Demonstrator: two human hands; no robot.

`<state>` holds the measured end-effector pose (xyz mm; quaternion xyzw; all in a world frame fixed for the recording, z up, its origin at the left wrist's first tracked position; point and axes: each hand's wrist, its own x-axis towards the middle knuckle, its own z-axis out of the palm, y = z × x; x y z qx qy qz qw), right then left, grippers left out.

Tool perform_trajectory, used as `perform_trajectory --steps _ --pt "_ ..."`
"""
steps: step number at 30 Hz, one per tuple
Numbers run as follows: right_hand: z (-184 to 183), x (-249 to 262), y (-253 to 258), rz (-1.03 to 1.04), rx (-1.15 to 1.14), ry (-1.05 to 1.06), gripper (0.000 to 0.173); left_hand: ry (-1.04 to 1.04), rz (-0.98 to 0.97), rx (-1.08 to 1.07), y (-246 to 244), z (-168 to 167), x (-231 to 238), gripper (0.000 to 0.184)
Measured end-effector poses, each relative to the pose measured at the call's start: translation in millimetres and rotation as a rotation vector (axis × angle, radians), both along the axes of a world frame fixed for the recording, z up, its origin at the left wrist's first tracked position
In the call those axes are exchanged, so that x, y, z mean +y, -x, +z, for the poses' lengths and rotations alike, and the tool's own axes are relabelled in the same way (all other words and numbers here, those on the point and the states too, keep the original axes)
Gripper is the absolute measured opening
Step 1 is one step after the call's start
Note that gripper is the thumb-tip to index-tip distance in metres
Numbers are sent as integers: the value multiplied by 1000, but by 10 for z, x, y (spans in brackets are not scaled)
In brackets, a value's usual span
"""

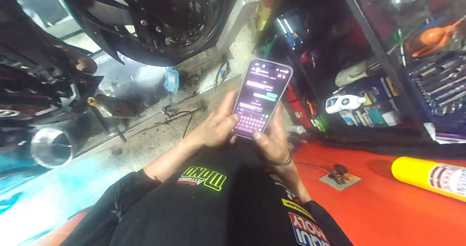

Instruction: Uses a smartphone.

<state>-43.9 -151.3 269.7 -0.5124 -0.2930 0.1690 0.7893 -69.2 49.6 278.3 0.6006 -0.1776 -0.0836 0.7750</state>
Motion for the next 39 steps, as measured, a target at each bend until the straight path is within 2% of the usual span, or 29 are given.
perform_trajectory --steps 8,11,14,17,21,25,31,35,36,39 --pt "9 32 43 -76 -43 94 87 0 5 -28 20 -29 -2 56" --pt "-36 14 15 -79 -64 79 74 -7 -5 -49 27 -45 21 59" --pt "-37 6 24 -139 -23 94 50 -15 -11 -64 49 -50 26 61" --pt "-47 26 29 -183 -23 111 44 -28 -11 -84 63 -50 22 61" --pt "-88 2 37 -96 14 38 57 0 -30 -46 76 -61 33 64" --pt "-74 4 27 -58 -57 61 71 38 -46 -36 70 -77 45 68" --pt "-51 44 17 -110 -60 101 63 -10 -10 -59 40 -54 22 61" --pt "-31 61 17 -144 -58 135 56 -24 -16 -88 26 -73 32 65" --pt "-39 56 13 -126 -59 132 61 -22 -16 -83 28 -73 43 65" --pt "-49 31 -2 -43 -63 135 90 -16 -9 -66 24 -71 72 65"
